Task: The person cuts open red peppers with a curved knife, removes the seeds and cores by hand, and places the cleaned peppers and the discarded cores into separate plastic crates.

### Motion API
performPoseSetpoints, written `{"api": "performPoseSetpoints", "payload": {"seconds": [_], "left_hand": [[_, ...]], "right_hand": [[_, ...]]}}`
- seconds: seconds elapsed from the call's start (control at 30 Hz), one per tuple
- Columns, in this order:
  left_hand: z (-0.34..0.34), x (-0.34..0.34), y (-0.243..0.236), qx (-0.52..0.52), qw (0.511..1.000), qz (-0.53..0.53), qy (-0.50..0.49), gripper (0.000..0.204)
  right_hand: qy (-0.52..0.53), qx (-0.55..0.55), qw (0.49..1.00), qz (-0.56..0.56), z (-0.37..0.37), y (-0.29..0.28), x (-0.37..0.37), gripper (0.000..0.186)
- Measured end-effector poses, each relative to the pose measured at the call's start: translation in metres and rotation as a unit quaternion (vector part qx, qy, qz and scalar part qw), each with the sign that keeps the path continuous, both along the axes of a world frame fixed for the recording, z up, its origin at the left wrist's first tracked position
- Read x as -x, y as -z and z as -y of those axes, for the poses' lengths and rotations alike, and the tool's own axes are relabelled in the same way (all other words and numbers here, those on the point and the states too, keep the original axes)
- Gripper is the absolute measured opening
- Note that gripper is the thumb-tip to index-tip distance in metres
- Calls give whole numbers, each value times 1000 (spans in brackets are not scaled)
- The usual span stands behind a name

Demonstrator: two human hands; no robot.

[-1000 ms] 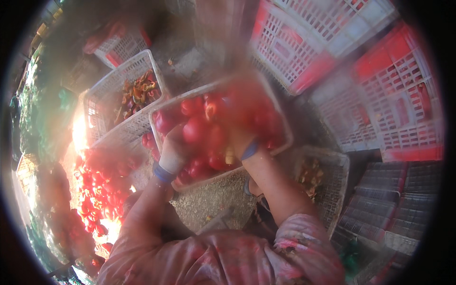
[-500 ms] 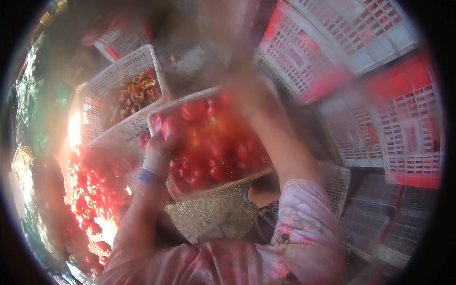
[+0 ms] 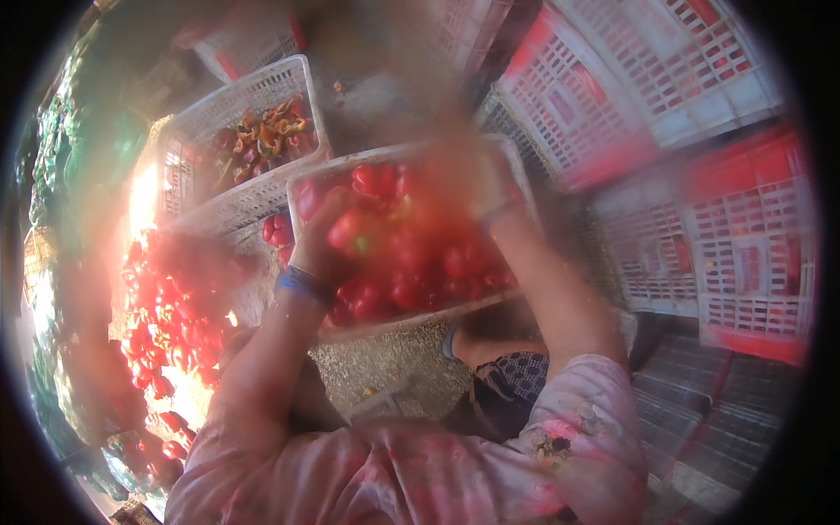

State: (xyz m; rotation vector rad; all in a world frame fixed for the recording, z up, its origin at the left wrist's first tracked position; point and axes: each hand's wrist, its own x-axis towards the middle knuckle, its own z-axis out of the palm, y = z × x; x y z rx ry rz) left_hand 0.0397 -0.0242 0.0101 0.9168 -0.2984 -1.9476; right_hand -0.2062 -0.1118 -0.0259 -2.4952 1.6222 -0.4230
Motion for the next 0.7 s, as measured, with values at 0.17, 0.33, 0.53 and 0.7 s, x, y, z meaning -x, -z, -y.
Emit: {"api": "performPoseSetpoints", "payload": {"seconds": [0.17,0.33,0.53,0.7], "left_hand": [[-14,-4,20,95,995,0,29,27],[-31,10,7,-78,971,-213,80,31],[-34,-1,42,309,906,233,169,28],[-22,2,25,261,898,311,167,27]], "right_hand": [[-4,-93,934,346,-110,-35,-74,55],[28,-170,883,436,-149,-55,-88,47],[-31,-47,982,180,-150,-51,-87,32],[-2,2,983,185,-146,-34,-85,23]]}}
